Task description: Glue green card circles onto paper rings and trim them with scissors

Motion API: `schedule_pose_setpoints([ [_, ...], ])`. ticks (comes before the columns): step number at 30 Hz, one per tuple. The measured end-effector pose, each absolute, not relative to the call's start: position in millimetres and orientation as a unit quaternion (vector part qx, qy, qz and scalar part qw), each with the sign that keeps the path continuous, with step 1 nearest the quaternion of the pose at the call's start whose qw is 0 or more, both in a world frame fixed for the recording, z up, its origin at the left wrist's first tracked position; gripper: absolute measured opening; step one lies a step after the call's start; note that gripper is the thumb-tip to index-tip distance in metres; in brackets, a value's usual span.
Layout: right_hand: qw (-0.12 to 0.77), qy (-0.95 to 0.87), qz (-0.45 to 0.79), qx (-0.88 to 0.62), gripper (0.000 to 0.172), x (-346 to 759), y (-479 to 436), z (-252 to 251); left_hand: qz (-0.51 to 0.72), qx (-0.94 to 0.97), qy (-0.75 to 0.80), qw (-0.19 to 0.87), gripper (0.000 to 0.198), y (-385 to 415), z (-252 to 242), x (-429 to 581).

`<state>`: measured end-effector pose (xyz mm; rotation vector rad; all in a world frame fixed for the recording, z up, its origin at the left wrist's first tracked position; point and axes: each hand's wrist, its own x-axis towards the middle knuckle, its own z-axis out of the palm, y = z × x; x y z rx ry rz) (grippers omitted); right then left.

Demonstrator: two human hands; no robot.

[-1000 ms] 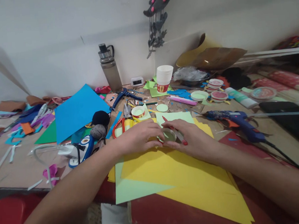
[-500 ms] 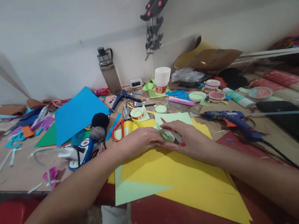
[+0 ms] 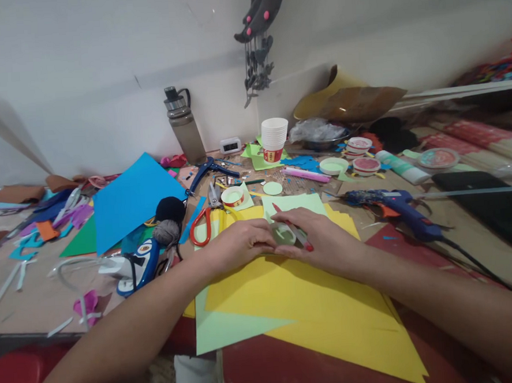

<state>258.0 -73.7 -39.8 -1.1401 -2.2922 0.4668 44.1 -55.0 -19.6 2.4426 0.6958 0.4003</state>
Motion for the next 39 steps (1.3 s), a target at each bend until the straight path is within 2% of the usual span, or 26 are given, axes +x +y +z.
schedule_pose_setpoints([
  [6,0.271,-0.849,0.173,-0.419,0.050,258.1,-73.5,-40.6,0.152,0.903,0.282,0.286,0.017,-56.4,-18.6,44.8],
  [13,0.271,-0.848,0.178,-0.419,0.053,258.1,-72.3,-41.8,0.153,0.905,0.312,0.246,0.015,-56.7,-17.8,43.2],
  [27,0.286,-0.834,0.194,-0.431,0.060,256.5,-69.9,-48.5,0.182,0.917,0.300,0.188,0.010,-58.7,-15.3,44.6],
  [36,0.290,-0.837,0.189,-0.423,0.063,258.6,-70.7,-49.3,0.188,0.918,0.296,0.187,0.010,-59.2,-14.9,45.0],
  [39,0.299,-0.823,0.204,-0.438,0.058,262.5,-71.4,-46.3,0.178,0.919,0.297,0.189,0.012,-58.5,-13.9,45.5],
])
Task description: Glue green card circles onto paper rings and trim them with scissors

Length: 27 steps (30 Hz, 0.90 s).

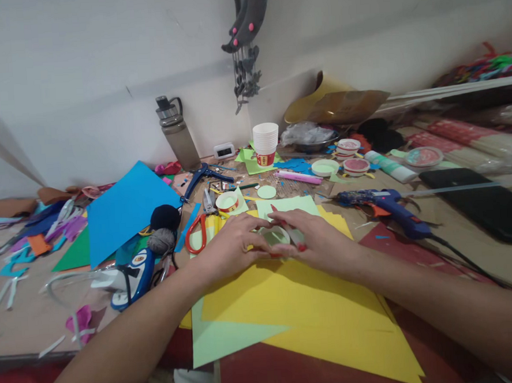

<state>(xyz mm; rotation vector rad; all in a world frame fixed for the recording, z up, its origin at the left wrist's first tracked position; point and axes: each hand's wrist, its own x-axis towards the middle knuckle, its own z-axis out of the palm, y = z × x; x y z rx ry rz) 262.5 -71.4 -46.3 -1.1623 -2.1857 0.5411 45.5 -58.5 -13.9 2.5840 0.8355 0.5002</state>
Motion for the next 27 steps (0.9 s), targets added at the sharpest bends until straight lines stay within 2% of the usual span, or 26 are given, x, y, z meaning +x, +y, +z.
schedule_pose_setpoints([
  [6,0.374,-0.722,0.295,-0.501,0.032,273.2,-62.9,-26.6,0.174,0.918,0.298,0.193,0.011,-57.7,-13.5,45.8],
  [11,0.408,-0.654,0.392,-0.502,0.042,277.2,-48.2,-12.8,0.173,0.919,0.302,0.186,0.010,-57.5,-13.6,45.2],
  [16,0.391,-0.633,0.443,-0.499,0.023,271.2,-32.5,-18.2,0.166,0.915,0.311,0.197,0.010,-58.7,-9.3,46.7],
  [27,0.330,-0.622,0.442,-0.555,0.035,257.0,-6.5,-30.1,0.148,0.919,0.314,0.188,0.015,-58.2,-8.4,46.5],
])
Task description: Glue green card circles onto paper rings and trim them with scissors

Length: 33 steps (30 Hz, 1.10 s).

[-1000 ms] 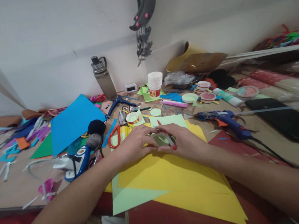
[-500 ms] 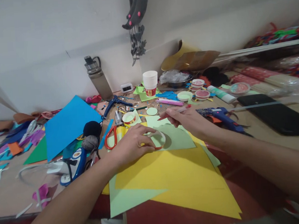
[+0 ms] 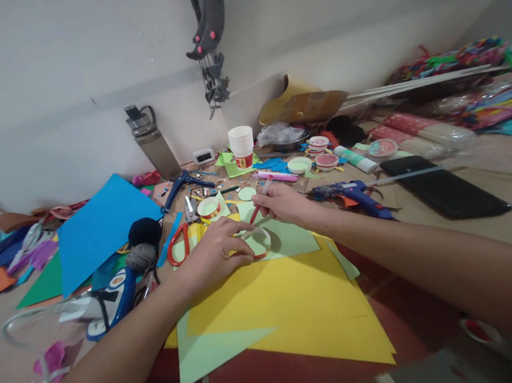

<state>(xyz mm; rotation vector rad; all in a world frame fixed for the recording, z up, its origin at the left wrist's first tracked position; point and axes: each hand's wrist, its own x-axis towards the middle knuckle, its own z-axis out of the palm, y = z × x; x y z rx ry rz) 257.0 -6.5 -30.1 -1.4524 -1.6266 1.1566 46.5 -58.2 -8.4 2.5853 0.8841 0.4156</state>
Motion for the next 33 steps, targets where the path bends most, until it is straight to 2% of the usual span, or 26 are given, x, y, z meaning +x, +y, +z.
schedule_pose_setpoints([
  [13,0.246,-0.615,0.512,-0.547,0.038,236.7,5.6,-18.7,0.137,0.923,0.317,0.168,0.015,-56.6,-8.6,46.8],
  [25,0.254,-0.660,0.441,-0.553,0.042,253.7,-0.3,-20.9,0.134,0.927,0.310,0.164,0.017,-56.5,-7.2,46.9],
  [33,0.274,-0.669,0.409,-0.558,0.036,262.1,-15.2,-17.5,0.140,0.925,0.312,0.166,0.016,-56.9,-8.4,46.8],
])
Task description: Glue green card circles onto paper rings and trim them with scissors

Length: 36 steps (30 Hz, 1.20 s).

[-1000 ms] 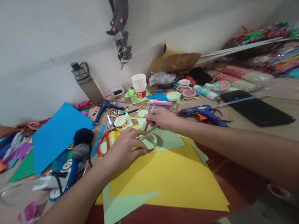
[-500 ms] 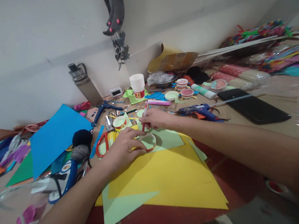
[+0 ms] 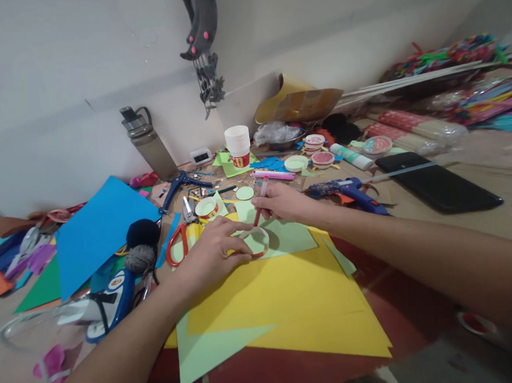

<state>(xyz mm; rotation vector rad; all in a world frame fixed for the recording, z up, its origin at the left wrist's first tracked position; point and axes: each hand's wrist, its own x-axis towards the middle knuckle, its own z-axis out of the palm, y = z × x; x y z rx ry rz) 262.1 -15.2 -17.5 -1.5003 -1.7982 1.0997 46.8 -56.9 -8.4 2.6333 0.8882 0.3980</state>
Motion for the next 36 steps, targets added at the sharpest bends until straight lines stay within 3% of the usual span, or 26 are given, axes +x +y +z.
schedule_pose_setpoints([
  [18,0.293,-0.751,0.238,-0.542,0.036,283.0,-69.7,-15.7,0.145,0.924,0.320,0.150,0.016,-58.3,-10.5,48.7],
  [36,0.312,-0.796,0.202,-0.477,0.033,271.9,-102.8,-21.5,0.147,0.922,0.322,0.157,0.014,-61.3,-8.9,49.7],
])
